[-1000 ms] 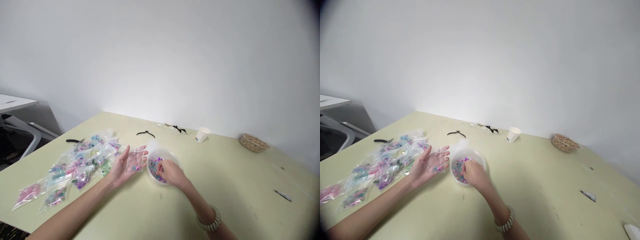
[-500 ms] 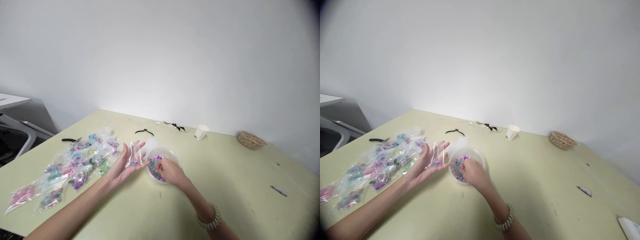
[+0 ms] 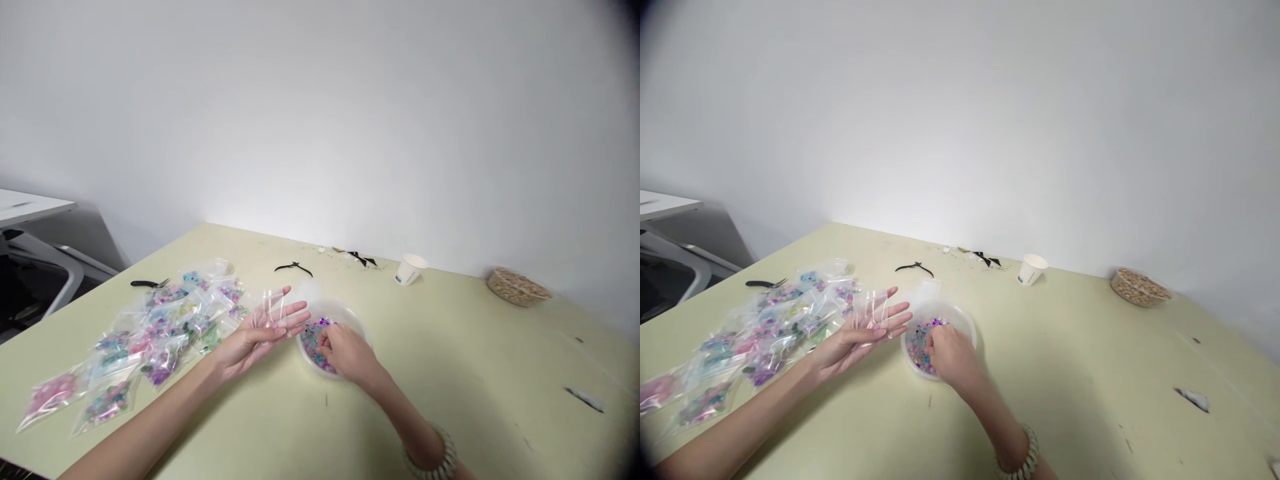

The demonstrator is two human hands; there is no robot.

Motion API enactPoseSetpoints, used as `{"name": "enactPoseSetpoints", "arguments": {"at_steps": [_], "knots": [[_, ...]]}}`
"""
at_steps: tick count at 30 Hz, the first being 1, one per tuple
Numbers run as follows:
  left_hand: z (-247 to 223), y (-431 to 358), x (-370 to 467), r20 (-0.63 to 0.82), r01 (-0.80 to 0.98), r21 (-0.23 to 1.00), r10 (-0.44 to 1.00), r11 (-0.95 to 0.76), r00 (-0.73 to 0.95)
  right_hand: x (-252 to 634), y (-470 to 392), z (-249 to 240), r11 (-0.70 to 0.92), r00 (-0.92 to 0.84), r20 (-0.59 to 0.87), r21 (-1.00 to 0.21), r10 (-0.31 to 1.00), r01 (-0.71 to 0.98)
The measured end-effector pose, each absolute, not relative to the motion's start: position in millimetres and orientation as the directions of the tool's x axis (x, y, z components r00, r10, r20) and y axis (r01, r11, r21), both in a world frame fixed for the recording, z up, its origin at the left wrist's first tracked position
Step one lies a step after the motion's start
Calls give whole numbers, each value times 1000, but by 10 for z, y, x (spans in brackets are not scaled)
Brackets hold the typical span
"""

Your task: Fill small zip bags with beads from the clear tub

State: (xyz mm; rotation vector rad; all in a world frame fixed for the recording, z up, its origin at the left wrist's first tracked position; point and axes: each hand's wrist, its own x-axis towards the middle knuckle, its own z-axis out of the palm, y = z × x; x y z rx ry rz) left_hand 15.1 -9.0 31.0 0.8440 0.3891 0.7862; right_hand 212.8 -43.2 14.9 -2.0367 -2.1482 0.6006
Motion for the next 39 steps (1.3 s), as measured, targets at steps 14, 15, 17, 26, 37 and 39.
{"name": "enactPoseSetpoints", "arguments": {"at_steps": [14,15,17,26,37,39], "knots": [[410,-191,192,-108,-466,692,718,551,688,2101,-450,228,12,-86,-193,-353,978,935],[411,-184,195,-91,-487,662,706,569,702,2103,-449,220,18,-89,-187,-350,978,937],[405,-163,197,-52,-523,605,684,601,727,2107,-444,199,28,-95,-181,-342,979,939],[334,-125,189,20,-528,501,601,686,799,2100,-446,196,35,-108,-180,-367,978,930],[258,-138,193,36,-521,449,568,726,822,2100,-442,188,52,-132,-184,-387,974,921],[254,-138,197,31,-518,453,568,726,823,2098,-446,187,49,-128,-183,-383,975,923]]}}
